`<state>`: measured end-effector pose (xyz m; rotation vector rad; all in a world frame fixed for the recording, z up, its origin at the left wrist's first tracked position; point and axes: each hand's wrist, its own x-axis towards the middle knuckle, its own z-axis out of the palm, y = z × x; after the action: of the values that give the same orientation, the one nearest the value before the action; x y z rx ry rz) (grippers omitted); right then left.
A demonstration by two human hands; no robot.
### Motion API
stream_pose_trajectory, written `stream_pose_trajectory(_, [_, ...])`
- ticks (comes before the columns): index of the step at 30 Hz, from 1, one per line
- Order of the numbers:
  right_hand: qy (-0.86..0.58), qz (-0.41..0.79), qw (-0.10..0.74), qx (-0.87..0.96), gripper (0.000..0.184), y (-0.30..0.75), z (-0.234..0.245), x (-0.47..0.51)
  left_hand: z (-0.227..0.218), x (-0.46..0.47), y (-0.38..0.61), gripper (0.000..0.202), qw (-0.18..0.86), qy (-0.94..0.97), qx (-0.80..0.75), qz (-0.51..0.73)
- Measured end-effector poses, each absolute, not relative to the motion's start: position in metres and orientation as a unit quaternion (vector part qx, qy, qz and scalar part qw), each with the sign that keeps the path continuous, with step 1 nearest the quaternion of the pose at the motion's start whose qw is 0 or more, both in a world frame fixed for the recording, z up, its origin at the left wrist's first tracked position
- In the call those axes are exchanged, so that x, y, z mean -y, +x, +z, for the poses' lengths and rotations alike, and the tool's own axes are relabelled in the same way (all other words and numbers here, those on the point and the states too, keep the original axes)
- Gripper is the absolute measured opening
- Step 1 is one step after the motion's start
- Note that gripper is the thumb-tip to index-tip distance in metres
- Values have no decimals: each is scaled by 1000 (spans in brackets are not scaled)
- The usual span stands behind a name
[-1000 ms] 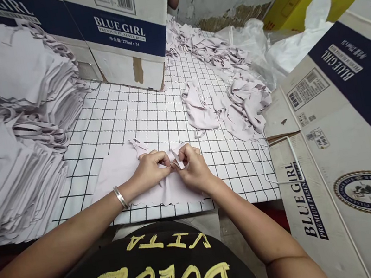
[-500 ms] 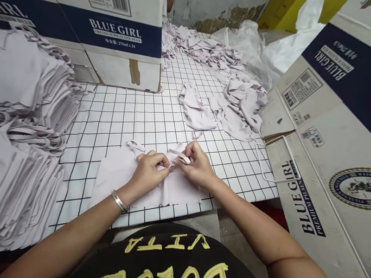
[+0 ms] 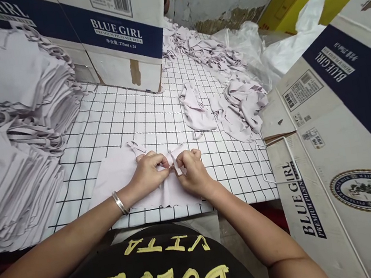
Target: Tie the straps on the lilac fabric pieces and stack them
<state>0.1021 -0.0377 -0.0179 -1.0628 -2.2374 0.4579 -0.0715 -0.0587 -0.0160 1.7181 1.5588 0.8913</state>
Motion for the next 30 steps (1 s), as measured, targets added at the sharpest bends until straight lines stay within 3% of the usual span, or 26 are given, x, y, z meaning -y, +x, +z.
stream_pose_trajectory(3, [-394, 177, 296, 852, 27, 107, -23, 35, -14, 58, -73, 12, 313, 653, -592, 354])
stream_pose_trajectory(10, [-419, 451, 390, 685, 38, 107, -18, 26, -12, 56, -72, 12, 334, 650, -585, 352])
stream_pose_trajectory(22, [-448, 338, 344, 753, 34, 99, -12, 33, -13, 56, -73, 12, 324, 652, -589, 351])
stream_pose_trajectory(30, [-440, 369, 381, 725, 37, 99, -13, 30, -15, 57, -72, 12, 317, 659, -582, 357])
